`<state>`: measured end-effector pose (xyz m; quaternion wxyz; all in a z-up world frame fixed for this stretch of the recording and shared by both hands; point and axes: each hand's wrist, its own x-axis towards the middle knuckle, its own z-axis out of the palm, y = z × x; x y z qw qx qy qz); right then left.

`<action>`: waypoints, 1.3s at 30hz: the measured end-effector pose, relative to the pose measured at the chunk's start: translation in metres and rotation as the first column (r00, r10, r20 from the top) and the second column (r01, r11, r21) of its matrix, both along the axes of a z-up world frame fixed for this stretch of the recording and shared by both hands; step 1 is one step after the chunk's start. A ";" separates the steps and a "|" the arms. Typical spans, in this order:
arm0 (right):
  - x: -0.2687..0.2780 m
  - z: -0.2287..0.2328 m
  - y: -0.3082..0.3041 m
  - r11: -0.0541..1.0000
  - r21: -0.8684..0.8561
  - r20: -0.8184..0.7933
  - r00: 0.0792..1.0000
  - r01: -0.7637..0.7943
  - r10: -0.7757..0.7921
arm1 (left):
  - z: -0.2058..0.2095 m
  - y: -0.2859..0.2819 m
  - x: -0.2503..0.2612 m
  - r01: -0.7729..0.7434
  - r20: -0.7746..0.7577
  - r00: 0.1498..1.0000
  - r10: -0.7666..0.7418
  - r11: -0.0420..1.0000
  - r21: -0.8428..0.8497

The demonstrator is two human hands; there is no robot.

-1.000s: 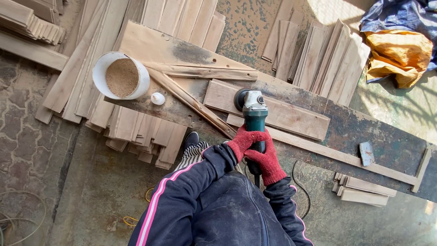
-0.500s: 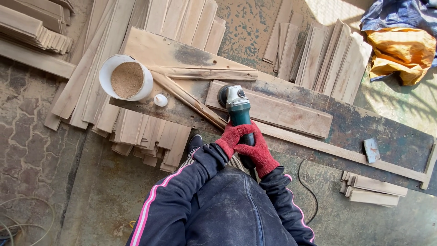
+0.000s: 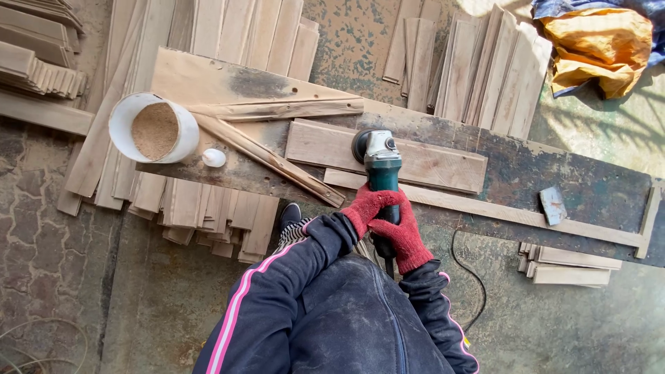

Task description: The recorder uses an angle grinder with a sanding disc to sand the surface of wooden planks on a workbench.

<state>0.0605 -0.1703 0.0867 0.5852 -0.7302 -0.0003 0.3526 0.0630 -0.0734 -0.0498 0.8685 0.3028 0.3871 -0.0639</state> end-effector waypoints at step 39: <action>-0.039 0.020 0.116 0.911 -0.261 0.029 0.941 -0.319 0.338 | 0.010 0.102 -0.069 -0.362 -0.063 0.932 0.357 0.917 -0.168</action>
